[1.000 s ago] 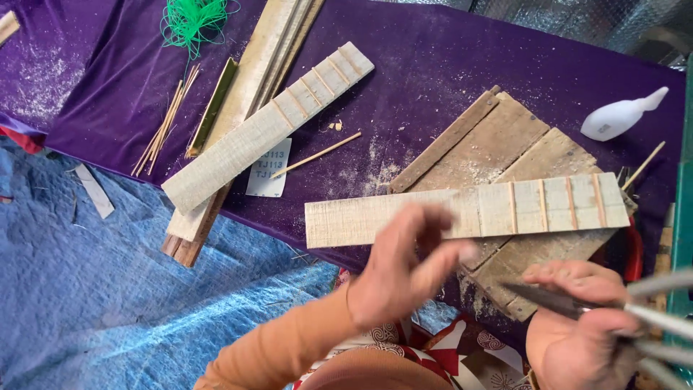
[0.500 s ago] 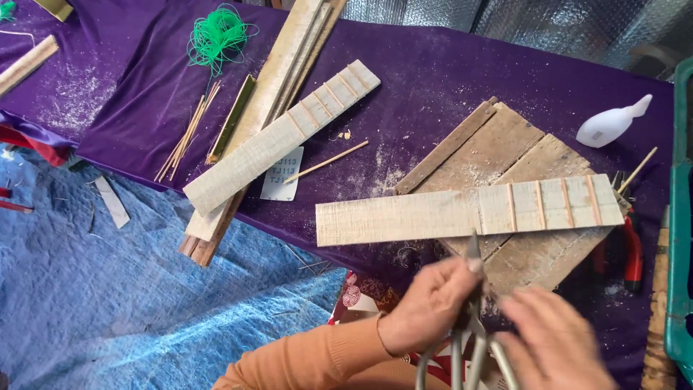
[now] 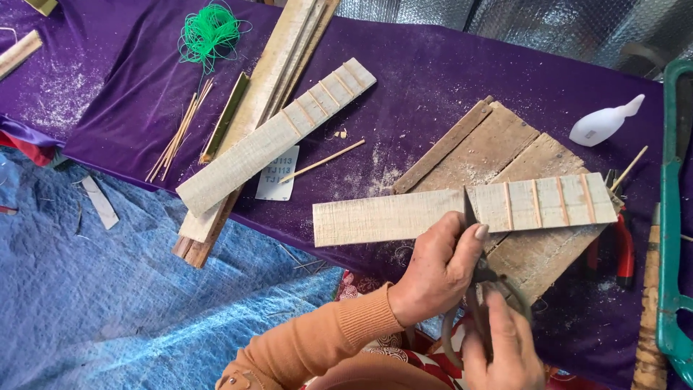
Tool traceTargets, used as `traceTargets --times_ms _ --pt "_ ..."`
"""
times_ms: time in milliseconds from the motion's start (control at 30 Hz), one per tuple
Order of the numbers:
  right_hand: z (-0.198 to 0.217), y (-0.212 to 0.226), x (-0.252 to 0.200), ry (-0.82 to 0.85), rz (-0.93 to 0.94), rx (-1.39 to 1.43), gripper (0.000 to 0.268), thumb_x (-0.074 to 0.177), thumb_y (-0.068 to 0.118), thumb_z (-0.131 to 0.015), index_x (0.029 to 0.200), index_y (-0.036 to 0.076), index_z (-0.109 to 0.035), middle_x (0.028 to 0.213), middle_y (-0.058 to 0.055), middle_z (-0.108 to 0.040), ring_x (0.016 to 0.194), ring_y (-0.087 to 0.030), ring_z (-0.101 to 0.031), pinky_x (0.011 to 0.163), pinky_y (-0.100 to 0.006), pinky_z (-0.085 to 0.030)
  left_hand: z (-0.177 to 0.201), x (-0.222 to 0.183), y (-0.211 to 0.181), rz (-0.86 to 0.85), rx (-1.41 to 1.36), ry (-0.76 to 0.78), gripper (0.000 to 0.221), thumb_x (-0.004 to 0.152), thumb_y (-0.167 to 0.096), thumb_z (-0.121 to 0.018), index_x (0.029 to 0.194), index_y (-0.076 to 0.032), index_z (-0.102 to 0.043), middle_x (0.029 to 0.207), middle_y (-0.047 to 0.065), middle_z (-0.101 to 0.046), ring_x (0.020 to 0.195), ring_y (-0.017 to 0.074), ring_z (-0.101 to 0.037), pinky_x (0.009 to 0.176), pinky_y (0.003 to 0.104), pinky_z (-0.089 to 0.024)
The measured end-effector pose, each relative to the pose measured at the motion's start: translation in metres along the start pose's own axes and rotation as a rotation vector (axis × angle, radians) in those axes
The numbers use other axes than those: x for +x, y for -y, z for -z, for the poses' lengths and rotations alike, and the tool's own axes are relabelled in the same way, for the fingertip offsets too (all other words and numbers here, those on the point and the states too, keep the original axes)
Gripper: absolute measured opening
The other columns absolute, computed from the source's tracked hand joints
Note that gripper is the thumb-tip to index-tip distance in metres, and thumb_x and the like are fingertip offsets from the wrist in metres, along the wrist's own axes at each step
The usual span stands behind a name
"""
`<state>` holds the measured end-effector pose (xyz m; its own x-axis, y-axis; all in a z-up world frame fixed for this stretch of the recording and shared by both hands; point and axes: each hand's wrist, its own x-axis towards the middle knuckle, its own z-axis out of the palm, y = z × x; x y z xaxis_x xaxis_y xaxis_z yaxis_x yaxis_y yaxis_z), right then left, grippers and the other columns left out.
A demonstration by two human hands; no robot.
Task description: The person is using a hacksaw to cut slots into a wooden board, likely a guitar fretboard, and uses scissors for trimming.
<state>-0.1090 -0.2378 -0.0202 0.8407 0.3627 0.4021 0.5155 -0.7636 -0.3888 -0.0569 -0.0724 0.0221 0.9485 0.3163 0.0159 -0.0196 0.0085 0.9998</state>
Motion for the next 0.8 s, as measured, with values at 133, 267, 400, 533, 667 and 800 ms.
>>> traceTargets --times_ms 133,267,400,533,667,800 --pt "-0.004 -0.054 -0.006 0.21 -0.796 0.919 0.052 0.094 0.019 -0.06 0.146 0.019 -0.061 0.111 -0.019 -0.066 0.081 -0.03 -0.062 0.072 -0.037 -0.049 0.018 0.015 -0.006 -0.24 0.213 0.098 0.039 0.101 -0.036 -0.054 0.116 0.0 -0.052 0.088 0.008 -0.059 0.075 0.0204 -0.057 0.064 0.034 -0.05" --pt "0.028 -0.046 -0.008 0.337 -1.225 1.317 0.058 0.091 0.01 -0.06 0.148 -0.001 -0.063 0.085 -0.034 -0.058 0.057 -0.034 -0.052 0.056 -0.032 -0.04 0.038 0.029 0.015 -0.469 0.981 -0.09 0.077 0.086 -0.067 -0.055 0.137 -0.009 -0.051 0.132 0.015 -0.06 0.12 0.0326 -0.056 0.095 0.049 -0.035" --pt "0.001 -0.096 -0.031 0.508 -1.331 1.475 0.052 0.096 0.018 -0.055 0.147 0.012 -0.059 0.086 -0.025 -0.05 0.044 -0.025 -0.043 0.041 -0.035 -0.037 0.04 0.04 0.023 -0.351 1.057 0.031 0.076 0.084 -0.062 -0.063 0.136 -0.008 -0.054 0.128 0.015 -0.062 0.113 0.0315 -0.056 0.091 0.05 -0.034" --pt "-0.008 -0.106 -0.035 0.589 -1.29 1.571 0.056 0.094 0.032 -0.06 0.147 0.016 -0.055 0.081 -0.019 -0.05 0.042 -0.02 -0.04 0.039 -0.028 -0.035 0.037 0.042 0.033 -0.381 1.017 -0.02 0.07 0.086 -0.063 -0.059 0.134 -0.012 -0.058 0.12 0.01 -0.062 0.11 0.0307 -0.054 0.094 0.05 -0.033" --pt "-0.014 -0.136 -0.046 0.71 -1.226 1.652 0.054 0.097 0.03 -0.057 0.149 0.016 -0.054 0.085 -0.021 -0.057 0.049 -0.024 -0.053 0.044 -0.036 -0.049 0.037 0.044 0.035 -0.395 0.986 -0.021 0.057 0.087 -0.057 -0.066 0.129 -0.019 -0.06 0.114 0.007 -0.061 0.107 0.0303 -0.053 0.093 0.05 -0.033" --pt "-0.013 -0.142 -0.045 0.727 -1.062 1.716 0.058 0.098 0.033 -0.057 0.152 0.014 -0.05 0.082 -0.023 -0.055 0.051 -0.026 -0.052 0.043 -0.032 -0.047 0.038 0.045 0.034 -0.423 0.953 -0.031 0.058 0.089 -0.06 -0.059 0.128 -0.016 -0.063 0.112 0.008 -0.06 0.104 0.0298 -0.052 0.093 0.049 -0.033"
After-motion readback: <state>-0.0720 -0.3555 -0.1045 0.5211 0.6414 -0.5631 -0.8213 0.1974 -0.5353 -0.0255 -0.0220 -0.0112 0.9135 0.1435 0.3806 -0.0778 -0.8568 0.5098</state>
